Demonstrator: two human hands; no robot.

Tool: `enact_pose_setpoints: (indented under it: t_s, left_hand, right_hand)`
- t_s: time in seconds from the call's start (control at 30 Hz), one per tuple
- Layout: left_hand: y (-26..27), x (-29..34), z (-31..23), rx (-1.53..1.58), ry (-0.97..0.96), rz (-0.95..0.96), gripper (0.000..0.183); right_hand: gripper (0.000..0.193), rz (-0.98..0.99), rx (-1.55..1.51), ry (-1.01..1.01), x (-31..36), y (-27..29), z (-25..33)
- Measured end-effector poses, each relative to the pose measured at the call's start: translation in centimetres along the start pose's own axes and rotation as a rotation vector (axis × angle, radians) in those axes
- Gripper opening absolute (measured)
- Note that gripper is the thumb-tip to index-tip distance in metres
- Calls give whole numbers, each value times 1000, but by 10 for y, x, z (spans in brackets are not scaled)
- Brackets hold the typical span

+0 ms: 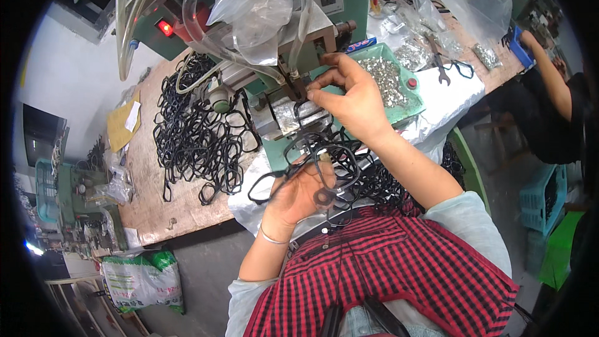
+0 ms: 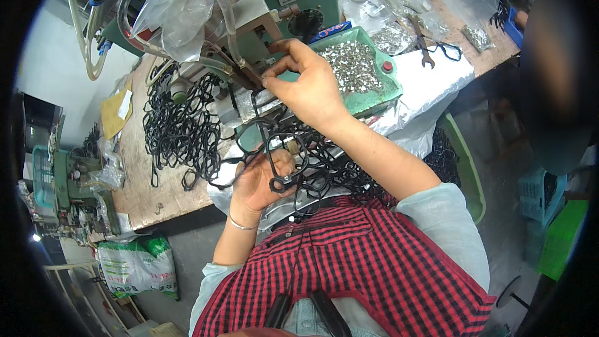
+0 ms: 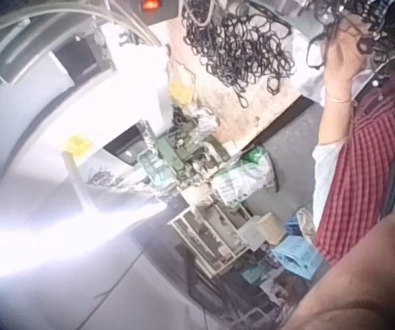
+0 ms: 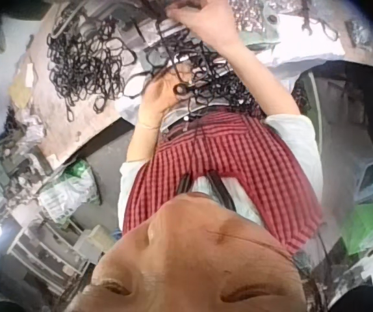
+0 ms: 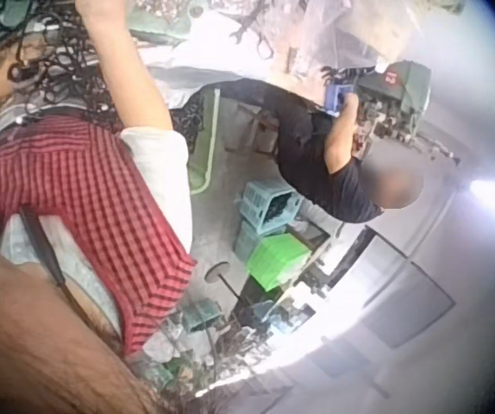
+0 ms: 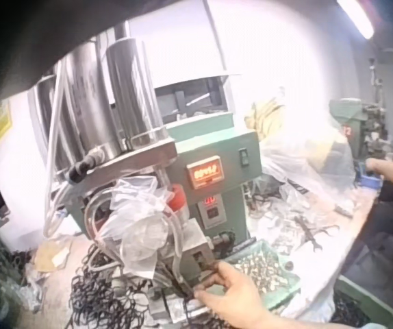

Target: The person repeatedly picks up black cables and small metal components from a tray, inserts the components into the cable ends, and places the assembled units into a pile. The process is continuous and repetitive throughout the clip.

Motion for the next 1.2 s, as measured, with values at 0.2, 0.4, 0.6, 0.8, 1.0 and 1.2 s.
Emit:
enact_pose_setpoints:
  t_s: [0.2, 0.4, 0.6, 0.8, 1.0, 1.2]
  left_hand:
    - [0, 4, 2, -95, 6, 119, 47]
    - [-13, 44, -18, -923, -269, -364, 28]
    - [-92, 92, -63, -1194, -1221, -58, 23]
    - [-141, 106, -101, -1316, -1794, 135, 34]
    - [-122, 68, -136, -1292, -1798, -55, 26]
    - [-71, 81, -109, -1302, -1768, -179, 31]
  right_hand:
    - [51, 26, -355, -144, 3, -20, 5]
    - [51, -39, -308, -188, 15, -25, 14]
    - [37, -32, -158, -4, 8, -16, 11]
    - [23, -219, 1360, 329, -2, 80, -56]
    - [10, -263, 1081, 468, 2, 87, -56]
    - [15, -443, 248, 101, 25, 125, -78]
Point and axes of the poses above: each hand's wrist, its own x-axis away from the middle knuckle, its own y-axis out of the back of the hand, z = x × y, the point moved 5 cm from there along -x, towards the middle knuckle, and after that the axes turned 4 degrees about -z, right-handed, at the moved point
